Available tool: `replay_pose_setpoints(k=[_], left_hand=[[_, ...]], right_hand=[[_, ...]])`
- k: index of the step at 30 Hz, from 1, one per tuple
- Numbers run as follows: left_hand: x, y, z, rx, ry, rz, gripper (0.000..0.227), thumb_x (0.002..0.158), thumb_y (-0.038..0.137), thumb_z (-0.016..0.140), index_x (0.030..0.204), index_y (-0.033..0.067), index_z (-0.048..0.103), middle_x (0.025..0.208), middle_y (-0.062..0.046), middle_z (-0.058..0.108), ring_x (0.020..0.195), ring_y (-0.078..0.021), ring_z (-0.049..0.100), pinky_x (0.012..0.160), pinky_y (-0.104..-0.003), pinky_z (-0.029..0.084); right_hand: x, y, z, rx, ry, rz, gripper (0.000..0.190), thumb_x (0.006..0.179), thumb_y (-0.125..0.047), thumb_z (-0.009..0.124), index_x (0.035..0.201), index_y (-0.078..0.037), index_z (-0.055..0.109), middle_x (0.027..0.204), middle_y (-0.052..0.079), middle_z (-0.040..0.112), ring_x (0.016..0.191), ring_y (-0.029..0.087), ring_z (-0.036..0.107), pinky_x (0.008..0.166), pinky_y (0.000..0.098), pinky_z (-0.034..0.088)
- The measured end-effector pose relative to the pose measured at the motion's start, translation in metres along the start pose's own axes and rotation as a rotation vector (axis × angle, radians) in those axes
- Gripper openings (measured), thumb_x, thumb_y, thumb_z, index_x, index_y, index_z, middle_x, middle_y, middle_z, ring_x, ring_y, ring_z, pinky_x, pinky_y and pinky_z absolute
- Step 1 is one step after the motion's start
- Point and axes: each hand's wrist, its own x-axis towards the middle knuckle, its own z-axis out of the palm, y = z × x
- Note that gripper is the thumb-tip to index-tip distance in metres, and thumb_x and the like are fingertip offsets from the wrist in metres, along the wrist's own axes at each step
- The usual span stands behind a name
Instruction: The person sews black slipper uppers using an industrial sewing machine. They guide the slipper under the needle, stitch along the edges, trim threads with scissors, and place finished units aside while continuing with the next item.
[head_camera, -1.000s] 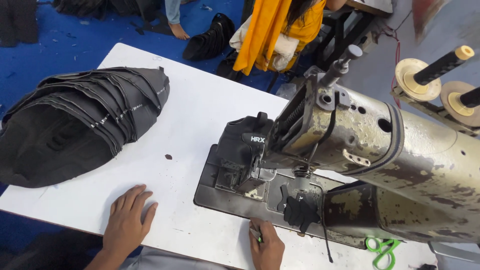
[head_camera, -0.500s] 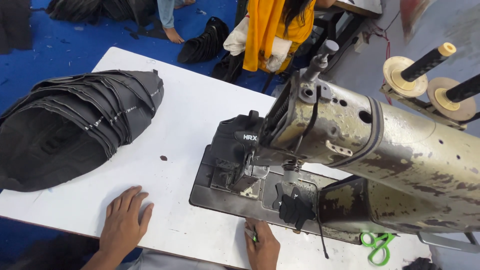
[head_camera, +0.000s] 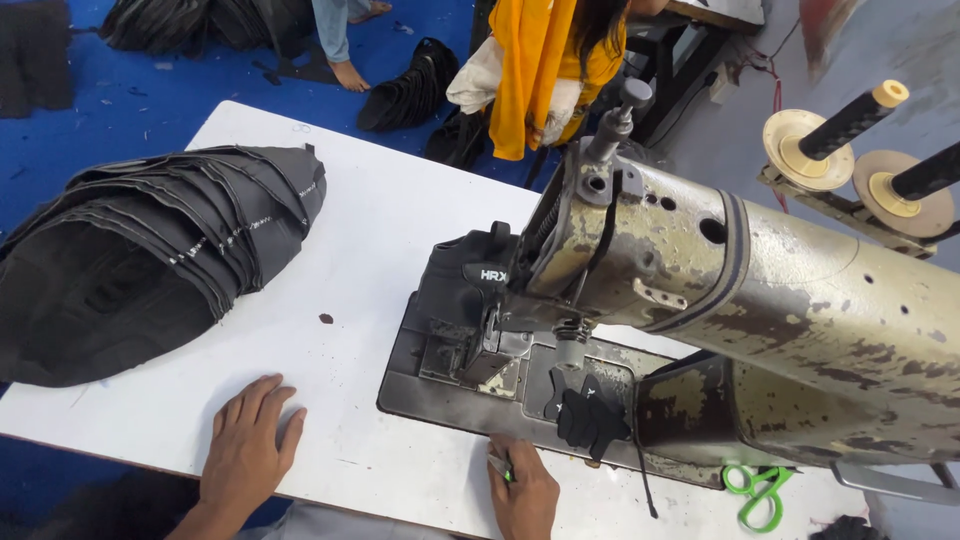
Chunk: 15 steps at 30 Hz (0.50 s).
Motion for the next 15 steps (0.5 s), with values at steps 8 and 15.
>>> replay_pose_setpoints(k=[8, 15], left_hand=[[0.0032, -0.0010, 0.0033, 0.015, -0.019, -0.013, 0.048, 0.089, 0.038, 0.060, 0.131, 0.0147, 0.059, 0.141, -0.008, 0.052, 0.134, -0.0248, 0.047, 0.113, -0.043, 0.036], [0.0040, 0.0012, 0.0011, 0.019, -0.051, -0.033, 0.046, 0.090, 0.040, 0.059, 0.129, 0.0153, 0.059, 0.142, -0.008, 0.051, 0.136, -0.0249, 0.046, 0.114, -0.043, 0.035]], right_hand=[[0.0015, -0.0015, 0.0003, 0.028, 0.009, 0.042, 0.024, 0.078, -0.013, 0.079, 0.101, -0.015, 0.073, 0.087, 0.009, 0.070, 0.080, 0.033, 0.072, 0.067, 0.0372, 0.057], [0.0015, -0.0019, -0.0005, 0.007, 0.001, 0.030, 0.025, 0.077, -0.009, 0.079, 0.101, -0.014, 0.072, 0.089, 0.007, 0.072, 0.081, 0.029, 0.074, 0.069, 0.0363, 0.057]])
